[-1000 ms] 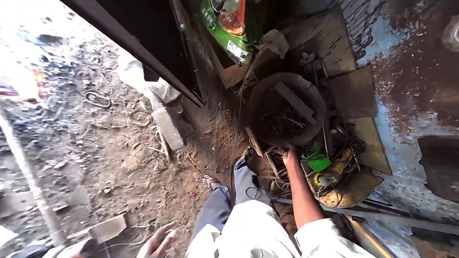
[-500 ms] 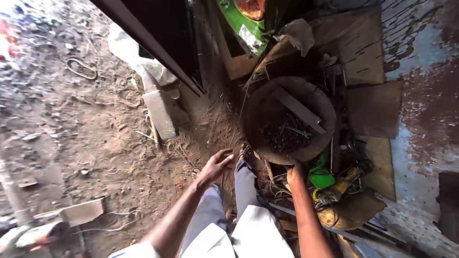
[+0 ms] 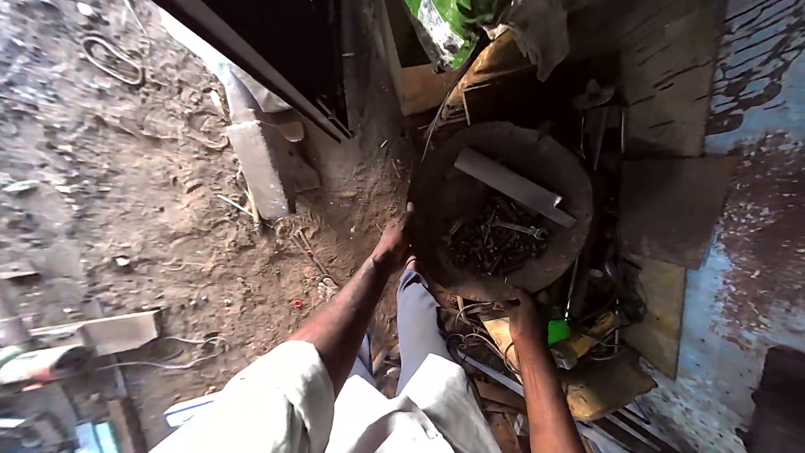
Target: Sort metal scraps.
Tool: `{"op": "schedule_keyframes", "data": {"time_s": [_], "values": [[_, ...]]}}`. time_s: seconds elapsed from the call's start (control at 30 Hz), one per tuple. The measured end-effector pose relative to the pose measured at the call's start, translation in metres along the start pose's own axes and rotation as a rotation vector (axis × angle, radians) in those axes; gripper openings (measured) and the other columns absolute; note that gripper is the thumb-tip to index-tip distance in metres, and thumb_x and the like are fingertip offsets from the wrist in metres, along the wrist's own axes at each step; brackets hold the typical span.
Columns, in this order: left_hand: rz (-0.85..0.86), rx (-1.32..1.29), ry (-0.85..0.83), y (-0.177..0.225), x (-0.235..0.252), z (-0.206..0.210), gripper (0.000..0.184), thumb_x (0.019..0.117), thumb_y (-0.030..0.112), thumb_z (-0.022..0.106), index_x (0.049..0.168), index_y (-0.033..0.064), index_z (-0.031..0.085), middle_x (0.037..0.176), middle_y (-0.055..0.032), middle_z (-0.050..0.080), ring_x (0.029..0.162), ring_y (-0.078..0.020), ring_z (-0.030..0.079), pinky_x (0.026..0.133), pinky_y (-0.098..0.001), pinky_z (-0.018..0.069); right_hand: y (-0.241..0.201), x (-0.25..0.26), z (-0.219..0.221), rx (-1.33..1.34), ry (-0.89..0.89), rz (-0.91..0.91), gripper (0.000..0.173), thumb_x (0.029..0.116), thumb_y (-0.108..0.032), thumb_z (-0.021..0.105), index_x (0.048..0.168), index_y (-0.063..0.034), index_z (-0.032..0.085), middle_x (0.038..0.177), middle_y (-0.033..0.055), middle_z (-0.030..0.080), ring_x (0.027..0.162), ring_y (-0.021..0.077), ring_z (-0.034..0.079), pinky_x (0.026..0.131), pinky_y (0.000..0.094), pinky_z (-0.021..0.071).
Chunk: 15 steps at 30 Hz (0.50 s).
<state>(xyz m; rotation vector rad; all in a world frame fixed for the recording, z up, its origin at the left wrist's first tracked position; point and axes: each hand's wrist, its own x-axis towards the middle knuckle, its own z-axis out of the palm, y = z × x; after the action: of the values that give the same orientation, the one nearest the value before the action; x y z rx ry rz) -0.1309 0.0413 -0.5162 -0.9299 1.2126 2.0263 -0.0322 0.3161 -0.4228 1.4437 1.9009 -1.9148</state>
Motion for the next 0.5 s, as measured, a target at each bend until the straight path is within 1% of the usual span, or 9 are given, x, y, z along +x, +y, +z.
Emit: {"op": "schedule_keyframes", "data": {"time_s": [0.03, 0.07, 0.1, 0.13, 0.23, 0.3, 0.37, 0.43, 0.5], "values": [[0.027, 0.014, 0.027, -0.002, 0.003, -0.003, 0.065, 0.1042, 0.063, 0.038, 0.131, 0.0089, 0.062, 0.109, -0.0125, 0.073, 0.098, -0.0258, 0.072, 0.084, -0.0486, 0.0614, 0.001, 0.0, -0.004, -0.03, -0.035, -0.02, 0.048, 0.0893, -0.001, 0.069, 0.135, -0.0107, 0.055, 0.121, 0.0143, 0.067, 0.098, 0.0308, 0.07, 0.075, 0.0542, 0.0627], [0.048, 0.05, 0.062, -0.008, 0.006, -0.01, 0.066, 0.1037, 0.064, 0.039, 0.132, 0.0091, 0.062, 0.11, -0.0122, 0.073, 0.099, -0.025, 0.072, 0.086, -0.0479, 0.0616, 0.004, -0.001, -0.007, -0.062, -0.067, -0.04, 0.047, 0.0894, -0.001, 0.069, 0.134, -0.0097, 0.056, 0.122, 0.0144, 0.067, 0.1, 0.0303, 0.07, 0.077, 0.0533, 0.0627], [0.067, 0.108, 0.119, -0.018, 0.006, -0.02, 0.065, 0.1037, 0.063, 0.039, 0.132, 0.0092, 0.062, 0.11, -0.012, 0.074, 0.099, -0.0243, 0.073, 0.086, -0.0474, 0.0619, 0.005, -0.004, -0.008, -0.097, -0.092, -0.053, 0.045, 0.0891, -0.001, 0.069, 0.132, -0.0086, 0.058, 0.12, 0.0139, 0.068, 0.1, 0.029, 0.07, 0.079, 0.0518, 0.0626], [0.094, 0.16, 0.18, -0.03, 0.003, -0.032, 0.064, 0.1043, 0.062, 0.039, 0.13, 0.0086, 0.063, 0.109, -0.0122, 0.074, 0.099, -0.0237, 0.073, 0.087, -0.0473, 0.0616, 0.007, -0.009, -0.006, -0.131, -0.105, -0.056, 0.042, 0.0887, -0.001, 0.07, 0.129, -0.0076, 0.059, 0.117, 0.0134, 0.069, 0.098, 0.0278, 0.07, 0.078, 0.0506, 0.0627], [0.152, 0.301, 0.356, -0.058, -0.025, -0.067, 0.058, 0.107, 0.057, 0.037, 0.118, 0.0078, 0.064, 0.101, -0.0118, 0.072, 0.095, -0.0218, 0.071, 0.085, -0.0472, 0.0601, 0.018, -0.027, 0.004, -0.179, -0.162, -0.027, 0.04, 0.086, 0.0, 0.07, 0.125, -0.0065, 0.062, 0.115, 0.0134, 0.07, 0.1, 0.0273, 0.071, 0.081, 0.0516, 0.0627], [0.146, 0.365, 0.445, -0.069, -0.052, -0.092, 0.055, 0.1072, 0.056, 0.038, 0.117, 0.0086, 0.065, 0.099, -0.0106, 0.071, 0.092, -0.0202, 0.07, 0.085, -0.0463, 0.0594, 0.033, -0.04, 0.011, -0.203, -0.213, 0.01, 0.047, 0.0848, -0.001, 0.07, 0.13, -0.0076, 0.061, 0.121, 0.0133, 0.069, 0.107, 0.0276, 0.07, 0.087, 0.0528, 0.0617], [0.134, 0.371, 0.521, -0.082, -0.076, -0.121, 0.055, 0.1069, 0.056, 0.04, 0.113, 0.0072, 0.065, 0.095, -0.0119, 0.069, 0.089, -0.0218, 0.069, 0.082, -0.0479, 0.0576, 0.045, -0.056, 0.023, -0.229, -0.265, 0.064, 0.052, 0.0862, -0.001, 0.07, 0.137, -0.009, 0.057, 0.128, 0.0131, 0.067, 0.113, 0.028, 0.068, 0.092, 0.0534, 0.06], [0.126, 0.322, 0.576, -0.095, -0.098, -0.152, 0.054, 0.1072, 0.055, 0.041, 0.113, 0.0065, 0.065, 0.094, -0.012, 0.069, 0.087, -0.0217, 0.069, 0.081, -0.0473, 0.0581, 0.059, -0.072, 0.039, -0.254, -0.306, 0.097, 0.052, 0.0856, -0.001, 0.07, 0.135, -0.008, 0.057, 0.127, 0.0139, 0.067, 0.111, 0.0288, 0.069, 0.091, 0.0541, 0.0609], [0.112, 0.238, 0.612, -0.104, -0.117, -0.182, 0.052, 0.1079, 0.052, 0.042, 0.116, 0.0057, 0.064, 0.095, -0.012, 0.069, 0.087, -0.0214, 0.069, 0.081, -0.0455, 0.059, 0.072, -0.087, 0.061, -0.286, -0.331, 0.114, 0.047, 0.0856, 0.002, 0.069, 0.13, -0.0052, 0.057, 0.121, 0.0154, 0.069, 0.106, 0.0295, 0.07, 0.086, 0.0532, 0.0619]]}}
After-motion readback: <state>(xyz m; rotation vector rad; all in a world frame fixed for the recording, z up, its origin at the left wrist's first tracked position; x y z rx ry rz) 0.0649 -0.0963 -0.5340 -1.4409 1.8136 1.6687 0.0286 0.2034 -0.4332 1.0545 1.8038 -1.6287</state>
